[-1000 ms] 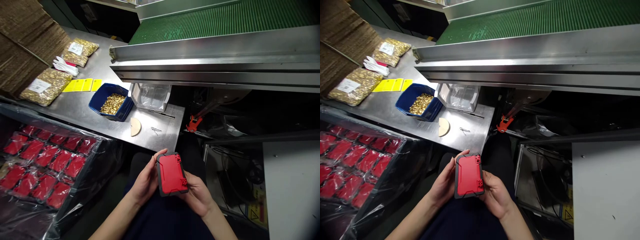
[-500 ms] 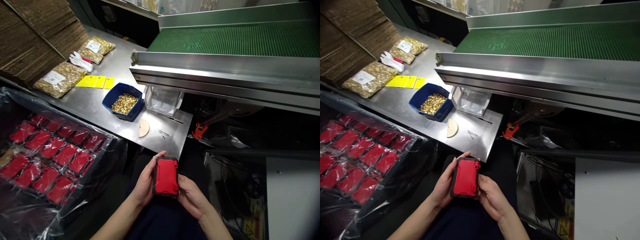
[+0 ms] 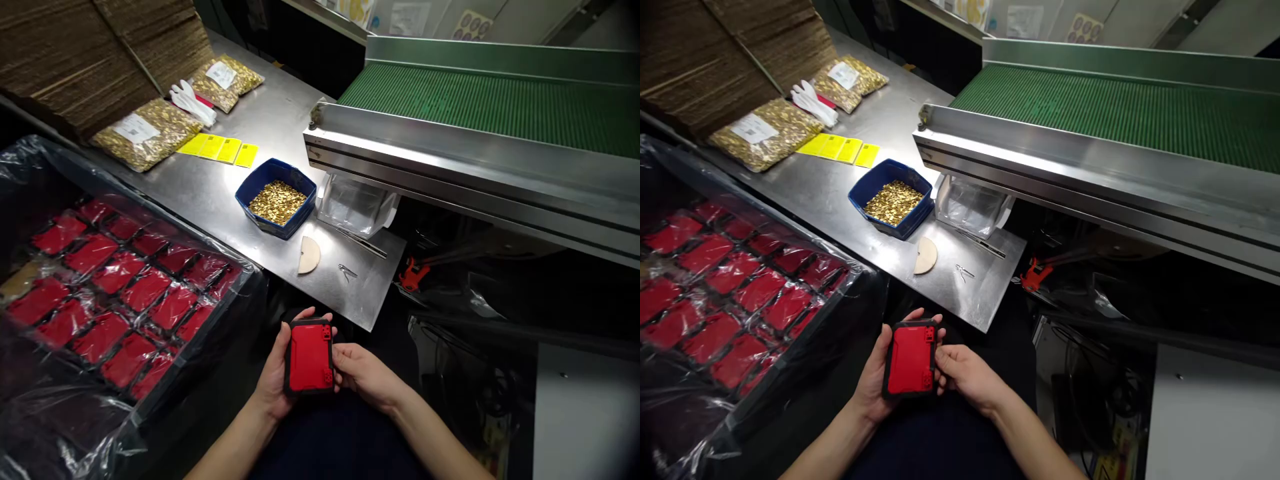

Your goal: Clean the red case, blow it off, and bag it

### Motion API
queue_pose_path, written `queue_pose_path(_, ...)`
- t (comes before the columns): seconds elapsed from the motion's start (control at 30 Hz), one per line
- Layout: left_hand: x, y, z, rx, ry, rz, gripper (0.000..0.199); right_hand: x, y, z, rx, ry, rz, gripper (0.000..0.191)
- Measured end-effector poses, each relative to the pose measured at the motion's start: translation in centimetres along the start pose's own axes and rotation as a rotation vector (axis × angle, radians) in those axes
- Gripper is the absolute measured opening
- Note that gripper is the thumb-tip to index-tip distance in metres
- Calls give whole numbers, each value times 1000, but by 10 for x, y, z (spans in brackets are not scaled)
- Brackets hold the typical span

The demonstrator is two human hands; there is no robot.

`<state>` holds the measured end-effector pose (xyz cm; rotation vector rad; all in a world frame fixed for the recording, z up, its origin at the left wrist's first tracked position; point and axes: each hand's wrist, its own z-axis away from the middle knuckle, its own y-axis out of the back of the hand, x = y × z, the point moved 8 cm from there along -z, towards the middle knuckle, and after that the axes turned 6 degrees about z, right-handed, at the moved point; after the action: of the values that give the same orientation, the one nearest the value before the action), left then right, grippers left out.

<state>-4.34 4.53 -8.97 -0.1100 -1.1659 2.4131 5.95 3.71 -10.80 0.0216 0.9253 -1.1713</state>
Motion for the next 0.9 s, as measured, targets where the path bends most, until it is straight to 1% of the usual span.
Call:
queue_pose_path(0.07, 10, 8, 4, 40, -64, 10, 47, -3, -2, -11, -16, -10, 111, 62)
queue_pose_path(0.13, 20, 17, 8, 96, -122, 25, 45, -12, -1, -19, -7, -4, 276, 62)
queue_pose_path(0.2, 30, 26, 11, 162, -183, 43, 45, -31, 5, -25, 68, 27, 470, 56)
queue_pose_path(0.23, 33, 30, 12, 191, -208, 49, 46, -45, 11, -28, 146, 54, 586, 49)
queue_pose_path(0.3, 38, 37, 13, 224, -238, 52, 48, -82, 23, -32, 357, 117, 824, 32)
queue_pose_path(0.37, 39, 41, 13, 226, -247, 45, 48, -119, 28, -40, 570, 158, 1022, 23)
queue_pose_path(0.43, 37, 44, 13, 217, -243, 31, 47, -146, 27, -53, 725, 148, 1137, 30)
queue_pose_path(0.5, 33, 47, 11, 207, -235, 8, 47, -163, 24, -72, 828, 108, 1195, 44)
queue_pose_path(0.57, 29, 50, 9, 207, -241, -32, 47, -171, 21, -91, 888, 64, 1221, 53)
queue_pose_path(0.63, 26, 55, 7, 214, -249, -83, 48, -173, 20, -106, 906, 39, 1218, 56)
queue_pose_path(0.67, 24, 58, 6, 218, -245, -106, 49, -172, 21, -112, 899, 33, 1210, 55)
queue_pose_path(0.73, 20, 63, 4, 216, -220, -127, 53, -168, 25, -115, 858, 34, 1182, 46)
queue_pose_path(0.8, 15, 65, 2, 205, -176, -118, 56, -160, 33, -105, 793, 59, 1141, 34)
queue_pose_path(0.83, 13, 66, 2, 198, -149, -109, 57, -154, 37, -94, 759, 80, 1120, 30)
queue_pose_path(0.9, 8, 64, 1, 189, -92, -100, 57, -137, 46, -64, 697, 131, 1078, 25)
